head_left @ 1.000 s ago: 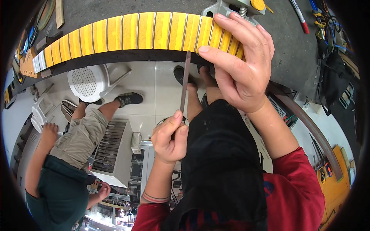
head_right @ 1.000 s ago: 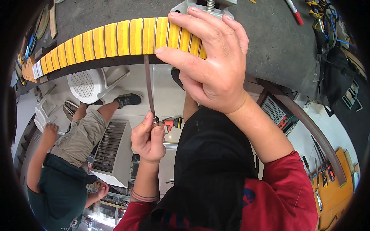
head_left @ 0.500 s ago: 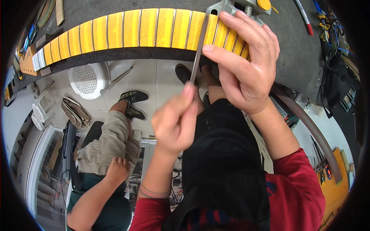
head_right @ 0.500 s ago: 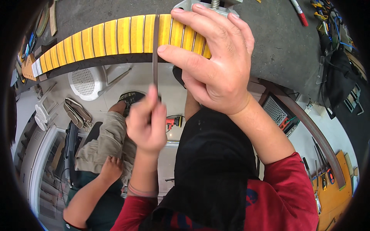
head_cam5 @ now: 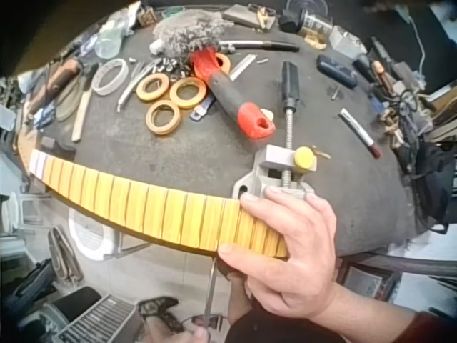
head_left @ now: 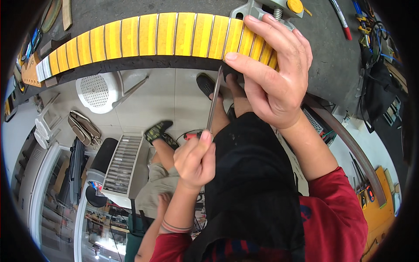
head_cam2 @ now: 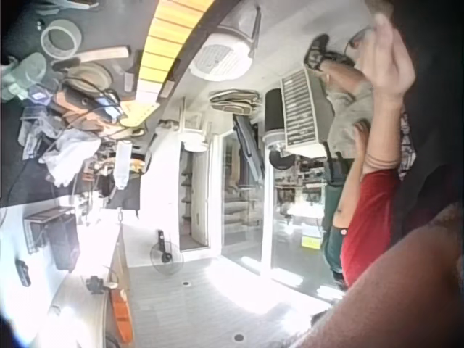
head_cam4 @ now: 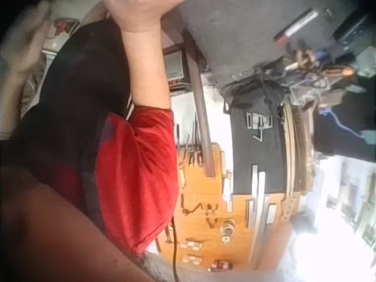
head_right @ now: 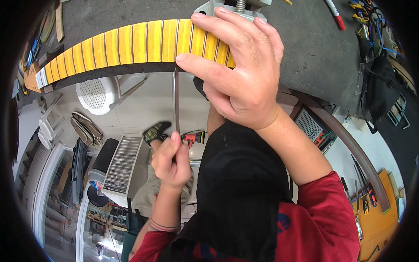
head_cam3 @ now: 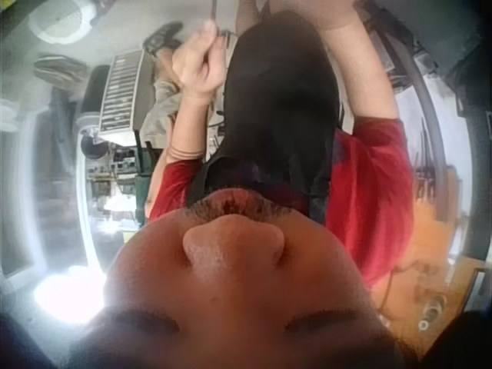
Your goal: The person files the frets on a guitar neck using a handheld metal file, then picks up a tool and a small object from the workbench.
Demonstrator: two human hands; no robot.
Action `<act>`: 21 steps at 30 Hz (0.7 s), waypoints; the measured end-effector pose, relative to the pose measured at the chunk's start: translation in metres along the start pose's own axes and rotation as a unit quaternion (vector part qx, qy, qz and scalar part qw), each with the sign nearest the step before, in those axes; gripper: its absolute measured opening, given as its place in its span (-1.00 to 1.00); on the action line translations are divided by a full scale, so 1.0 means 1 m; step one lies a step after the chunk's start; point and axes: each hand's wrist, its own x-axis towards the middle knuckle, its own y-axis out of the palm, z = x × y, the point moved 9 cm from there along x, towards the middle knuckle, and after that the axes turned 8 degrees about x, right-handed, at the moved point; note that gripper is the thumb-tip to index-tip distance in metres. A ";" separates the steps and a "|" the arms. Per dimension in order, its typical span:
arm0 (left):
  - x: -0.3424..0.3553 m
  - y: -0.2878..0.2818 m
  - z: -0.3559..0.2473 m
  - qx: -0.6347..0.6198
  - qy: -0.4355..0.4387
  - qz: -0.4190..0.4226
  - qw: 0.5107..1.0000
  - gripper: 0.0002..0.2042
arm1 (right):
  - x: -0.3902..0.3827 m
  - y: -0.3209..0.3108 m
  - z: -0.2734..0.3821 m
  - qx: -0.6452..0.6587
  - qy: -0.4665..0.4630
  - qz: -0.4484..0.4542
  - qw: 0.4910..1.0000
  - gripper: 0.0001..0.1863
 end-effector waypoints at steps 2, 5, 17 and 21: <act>-0.014 -0.003 0.009 -0.034 -0.015 -0.005 0.999 -0.58 | -0.001 0.000 0.000 -0.002 0.000 -0.001 1.000 -0.44; -0.012 -0.003 0.018 -0.083 -0.046 -0.017 0.995 -0.60 | -0.001 0.001 0.000 -0.001 -0.001 -0.004 1.000 -0.44; 0.081 0.033 0.025 -0.203 -0.138 0.007 0.969 -0.65 | 0.001 0.003 0.001 -0.009 -0.008 -0.008 1.000 -0.47; 0.045 0.029 0.031 -0.213 -0.141 0.000 0.967 -0.64 | -0.002 0.000 -0.001 0.000 0.002 -0.010 1.000 -0.47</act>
